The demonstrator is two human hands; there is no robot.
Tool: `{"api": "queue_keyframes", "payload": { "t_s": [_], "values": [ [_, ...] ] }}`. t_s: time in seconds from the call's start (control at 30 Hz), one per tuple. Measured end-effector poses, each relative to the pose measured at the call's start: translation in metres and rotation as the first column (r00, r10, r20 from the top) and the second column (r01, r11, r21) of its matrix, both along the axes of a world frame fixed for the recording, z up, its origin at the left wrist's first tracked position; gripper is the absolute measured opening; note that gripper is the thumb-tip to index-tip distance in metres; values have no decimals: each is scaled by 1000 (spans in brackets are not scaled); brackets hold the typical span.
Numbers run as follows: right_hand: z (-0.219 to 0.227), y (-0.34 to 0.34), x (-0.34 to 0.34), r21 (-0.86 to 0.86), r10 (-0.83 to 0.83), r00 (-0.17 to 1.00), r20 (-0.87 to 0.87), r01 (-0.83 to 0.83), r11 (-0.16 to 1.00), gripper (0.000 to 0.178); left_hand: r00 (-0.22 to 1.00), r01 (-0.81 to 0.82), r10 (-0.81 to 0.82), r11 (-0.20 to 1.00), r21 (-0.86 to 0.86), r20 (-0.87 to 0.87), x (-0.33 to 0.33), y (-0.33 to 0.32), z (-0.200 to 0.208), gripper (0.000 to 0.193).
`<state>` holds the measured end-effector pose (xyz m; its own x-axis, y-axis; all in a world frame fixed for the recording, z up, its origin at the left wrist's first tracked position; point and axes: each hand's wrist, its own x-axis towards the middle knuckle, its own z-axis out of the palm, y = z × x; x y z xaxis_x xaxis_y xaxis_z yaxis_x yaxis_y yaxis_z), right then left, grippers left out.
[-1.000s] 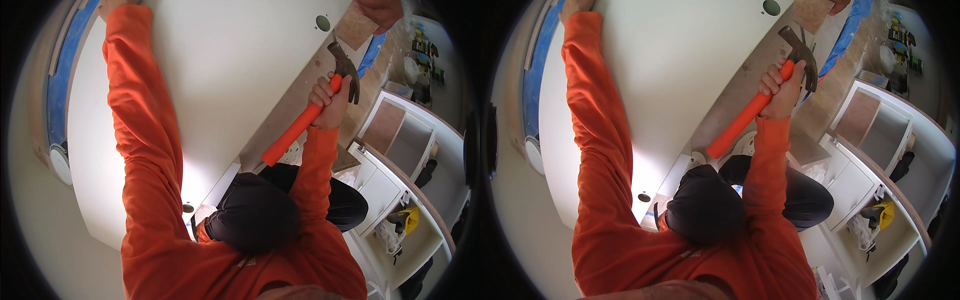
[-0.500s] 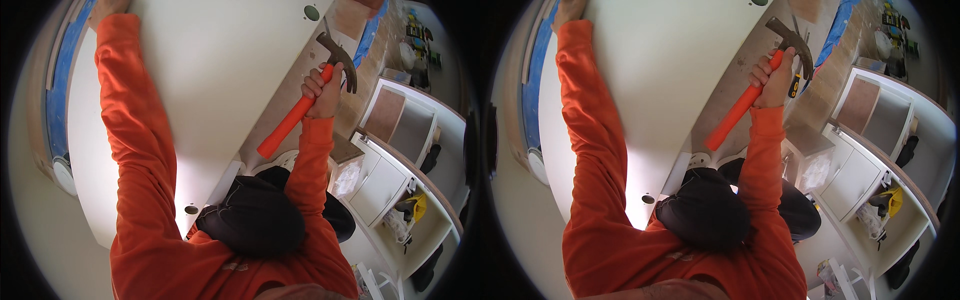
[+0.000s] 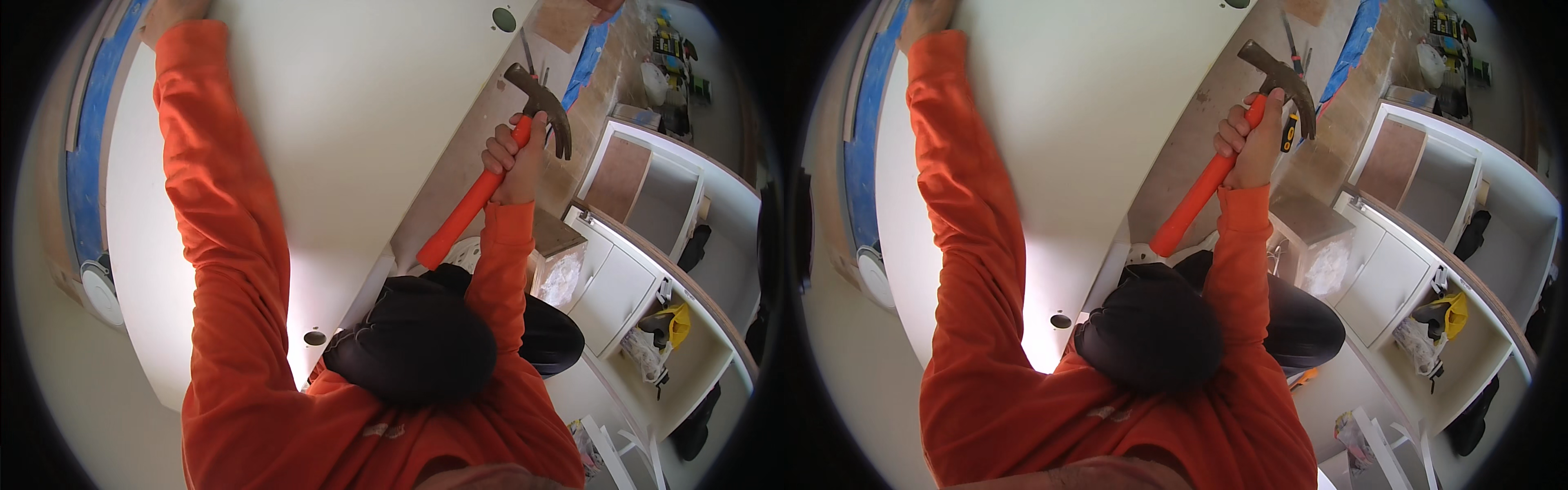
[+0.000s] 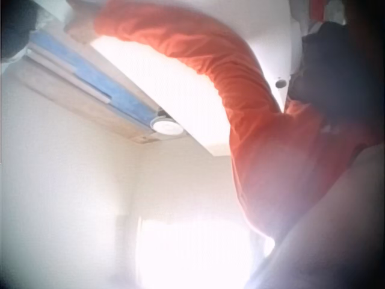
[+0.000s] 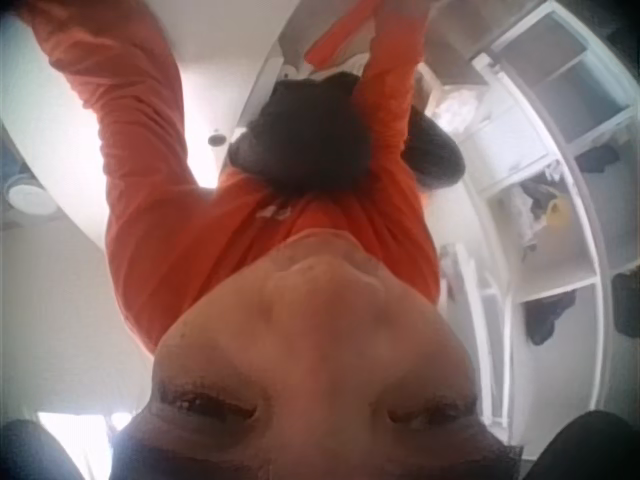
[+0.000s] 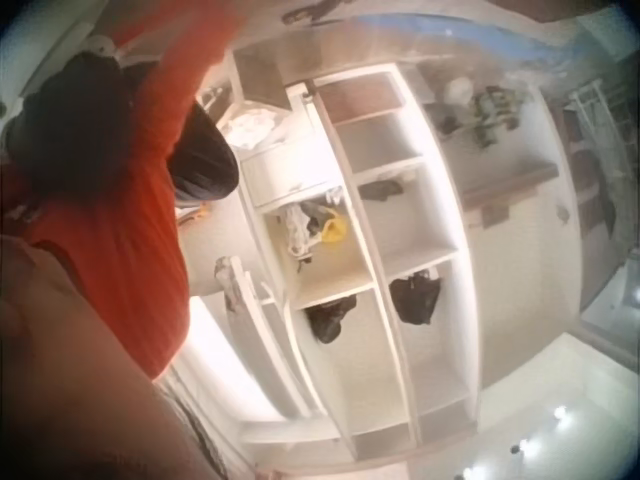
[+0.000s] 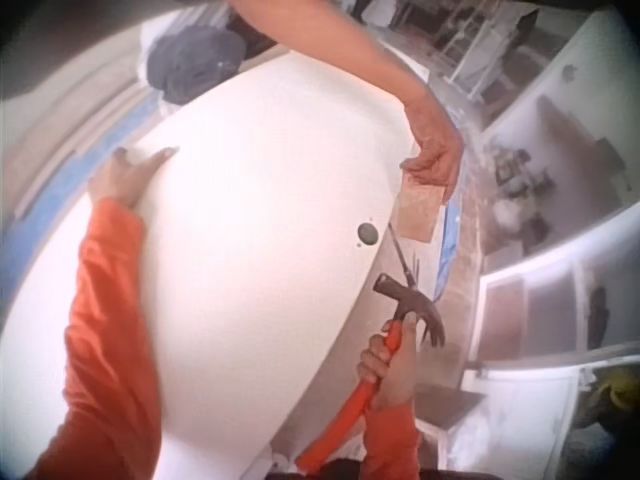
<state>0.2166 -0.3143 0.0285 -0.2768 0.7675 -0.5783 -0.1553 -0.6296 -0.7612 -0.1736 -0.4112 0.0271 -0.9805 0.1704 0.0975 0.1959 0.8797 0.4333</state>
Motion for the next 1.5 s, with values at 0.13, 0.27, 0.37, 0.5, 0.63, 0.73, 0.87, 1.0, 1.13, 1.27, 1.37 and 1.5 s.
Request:
{"api": "queue_keyframes", "payload": {
  "t_s": [0.13,0.27,0.37,0.5,0.63,0.73,0.87,1.0,1.13,1.27,1.37,1.5],
  "values": [
    [6,-11,-2,-28,43,998,56,-42,999,41,999,4,-3,1000,-4,39,-1,3,-1,112],
    [3,-22,1,-29,-34,999,28,35,999,41,999,-6,7,1000,-25,41,4,3,4,111],
    [4,-31,-2,-46,-7,1000,1,7,999,41,999,0,1,1000,-16,40,2,1,4,111],
    [4,-35,6,-12,-62,998,-24,62,998,41,1000,-7,7,1000,-3,23,-2,0,-1,111],
    [10,-41,-4,-8,-15,1000,9,15,1000,40,998,-15,14,1000,22,56,3,3,3,111],
    [9,-38,-3,-14,-80,996,-43,80,997,39,999,-15,15,1000,4,44,0,1,2,111],
    [8,-37,-4,-34,-31,1000,-1,31,999,42,999,-17,17,1000,-12,41,1,3,2,110],
    [5,-30,-1,-7,-23,1000,-11,23,1000,42,998,-32,33,999,-25,45,1,4,2,110],
    [12,-31,-7,-29,-16,999,48,18,999,40,998,-31,33,999,-29,61,4,4,4,110],
    [5,-24,-5,11,-46,998,32,46,999,42,998,-27,29,999,-37,52,2,4,3,109],
    [7,-23,-6,-3,-24,999,44,25,1000,41,999,-20,22,999,-33,49,3,4,2,109],
    [7,-19,-9,14,-44,999,24,44,999,41,999,-14,14,1000,4,47,4,3,3,109]
  ]
}}
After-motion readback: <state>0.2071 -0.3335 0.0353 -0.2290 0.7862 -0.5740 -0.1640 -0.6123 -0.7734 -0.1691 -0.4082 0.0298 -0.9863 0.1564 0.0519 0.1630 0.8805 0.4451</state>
